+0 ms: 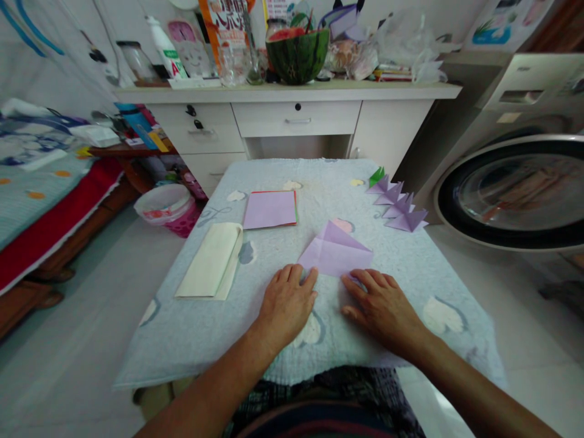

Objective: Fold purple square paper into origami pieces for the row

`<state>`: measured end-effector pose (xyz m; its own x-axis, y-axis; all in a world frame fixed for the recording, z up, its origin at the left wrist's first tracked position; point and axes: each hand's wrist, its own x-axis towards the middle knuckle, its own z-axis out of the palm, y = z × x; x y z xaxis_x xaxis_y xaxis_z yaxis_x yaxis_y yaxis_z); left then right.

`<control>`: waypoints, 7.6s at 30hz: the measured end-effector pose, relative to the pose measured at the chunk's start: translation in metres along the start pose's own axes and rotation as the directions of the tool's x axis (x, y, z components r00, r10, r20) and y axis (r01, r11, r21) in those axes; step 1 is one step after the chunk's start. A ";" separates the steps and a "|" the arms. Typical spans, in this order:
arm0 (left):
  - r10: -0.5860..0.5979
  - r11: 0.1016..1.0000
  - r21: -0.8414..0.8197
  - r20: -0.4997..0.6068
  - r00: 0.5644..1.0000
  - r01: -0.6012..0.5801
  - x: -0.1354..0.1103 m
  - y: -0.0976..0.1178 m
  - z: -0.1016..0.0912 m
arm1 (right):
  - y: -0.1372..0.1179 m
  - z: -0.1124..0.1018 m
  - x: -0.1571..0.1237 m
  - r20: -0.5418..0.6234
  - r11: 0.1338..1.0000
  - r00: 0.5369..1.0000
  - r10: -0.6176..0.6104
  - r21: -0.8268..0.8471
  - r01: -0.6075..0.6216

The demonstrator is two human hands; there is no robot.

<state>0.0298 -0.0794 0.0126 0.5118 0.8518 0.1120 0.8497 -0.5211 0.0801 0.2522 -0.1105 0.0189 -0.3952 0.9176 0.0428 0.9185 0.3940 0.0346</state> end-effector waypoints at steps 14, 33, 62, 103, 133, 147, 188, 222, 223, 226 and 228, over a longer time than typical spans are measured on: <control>0.032 0.999 0.014 0.010 0.999 -0.032 0.002 -0.002 -0.001 | 0.021 0.003 -0.029 -0.047 0.999 0.998 0.048 0.027 -0.047; 0.374 0.925 -0.070 -0.027 0.927 -0.375 0.037 0.017 0.004 | 0.022 0.014 0.036 -0.141 0.978 0.986 0.094 0.199 -0.065; 0.321 0.909 -0.207 -0.206 0.924 -0.362 0.042 -0.010 0.015 | 0.049 0.022 0.023 -0.112 0.898 0.966 0.235 0.405 -0.171; 0.345 0.891 -0.246 -0.178 0.921 -0.382 0.056 -0.007 0.026 | 0.041 0.028 0.027 -0.205 0.941 0.964 0.172 0.325 -0.099; 0.156 0.822 -0.505 -0.241 0.958 -0.262 0.058 -0.005 0.025 | 0.033 0.018 0.034 -0.291 0.832 0.929 0.231 0.554 -0.033; 0.196 0.909 -0.288 -0.342 0.919 -0.301 0.048 0.000 0.014 | 0.024 0.007 0.028 -0.400 0.774 0.896 0.194 0.624 0.111; 0.167 0.947 -0.212 -0.313 0.935 -0.240 0.050 -0.023 0.013 | 0.019 0.018 0.036 -0.351 0.925 0.936 -0.027 0.346 0.156; 0.063 0.914 -0.401 0.008 0.998 -0.055 0.051 -0.060 -0.002 | 0.023 0.025 0.038 -0.254 0.843 0.966 0.046 0.529 0.099; 0.060 0.911 -0.411 0.019 0.998 -0.047 0.051 -0.061 -0.002 | 0.024 0.027 0.038 -0.246 0.833 0.966 0.077 0.548 0.073; 0.048 0.890 -0.455 0.044 0.998 -0.023 0.051 -0.062 -0.003 | 0.026 0.028 0.039 -0.206 0.815 0.968 0.143 0.579 0.003; 0.039 0.872 -0.489 0.057 0.998 -0.006 0.051 -0.063 -0.003 | 0.026 0.027 0.040 -0.173 0.809 0.971 0.164 0.587 -0.032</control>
<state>0.0018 -0.0029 0.0158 0.5509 0.8325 0.0581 0.6763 -0.4862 0.5534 0.2604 -0.0620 -0.0051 -0.2354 0.9467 0.2200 0.7642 0.3201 -0.5599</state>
